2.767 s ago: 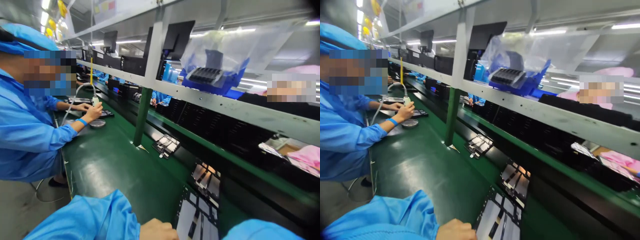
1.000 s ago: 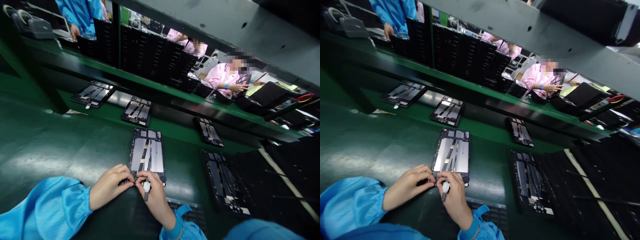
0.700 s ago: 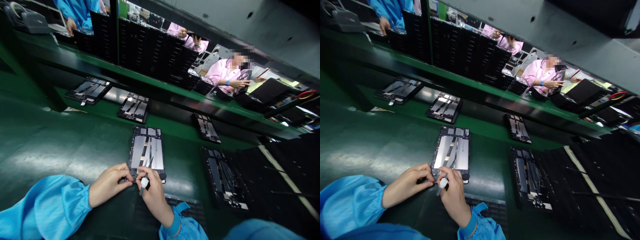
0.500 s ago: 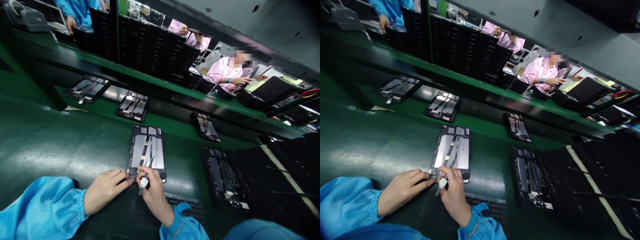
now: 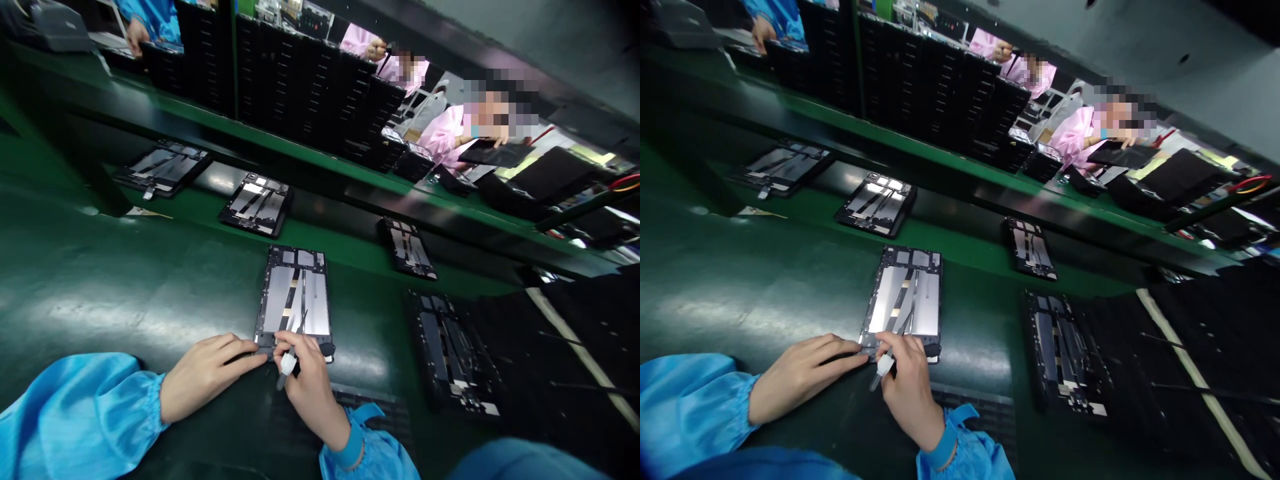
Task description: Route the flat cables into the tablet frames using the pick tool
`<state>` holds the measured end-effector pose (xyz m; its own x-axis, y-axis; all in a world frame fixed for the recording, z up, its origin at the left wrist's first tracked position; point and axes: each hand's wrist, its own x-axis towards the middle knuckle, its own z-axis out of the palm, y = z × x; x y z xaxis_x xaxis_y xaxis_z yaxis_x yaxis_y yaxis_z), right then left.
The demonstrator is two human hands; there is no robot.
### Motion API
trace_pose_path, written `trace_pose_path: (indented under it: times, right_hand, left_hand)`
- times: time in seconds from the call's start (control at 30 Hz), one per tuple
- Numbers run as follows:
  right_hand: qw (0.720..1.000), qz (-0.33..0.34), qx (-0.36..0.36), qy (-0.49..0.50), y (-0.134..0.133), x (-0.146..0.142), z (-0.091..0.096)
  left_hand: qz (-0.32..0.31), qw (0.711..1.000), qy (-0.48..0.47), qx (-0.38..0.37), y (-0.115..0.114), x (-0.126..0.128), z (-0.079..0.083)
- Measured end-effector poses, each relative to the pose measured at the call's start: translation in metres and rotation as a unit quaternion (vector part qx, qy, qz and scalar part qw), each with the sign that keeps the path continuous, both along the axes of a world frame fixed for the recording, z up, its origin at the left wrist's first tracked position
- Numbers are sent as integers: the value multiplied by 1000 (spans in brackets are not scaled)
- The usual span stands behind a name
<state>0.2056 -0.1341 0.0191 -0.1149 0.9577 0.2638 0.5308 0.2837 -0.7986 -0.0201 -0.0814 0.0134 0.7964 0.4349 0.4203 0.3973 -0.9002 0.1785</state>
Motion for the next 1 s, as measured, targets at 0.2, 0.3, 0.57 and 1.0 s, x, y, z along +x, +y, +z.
trace_pose_path:
  times: [0.2,0.3,0.57,1.0]
  right_hand:
    - [1000,-6,-20,15,1,1,0]
    - [1000,-7,-25,16,4,1,3]
    - [979,-16,-100,178,-15,22,14]
    - [963,-44,-171,206,-16,11,8]
  left_hand:
    - [-13,998,32,43,3,-5,-11]
    - [-16,997,47,67,3,-5,-13]
    - [25,997,54,49,-5,4,-8]
    - [21,999,42,26,-6,6,-2]
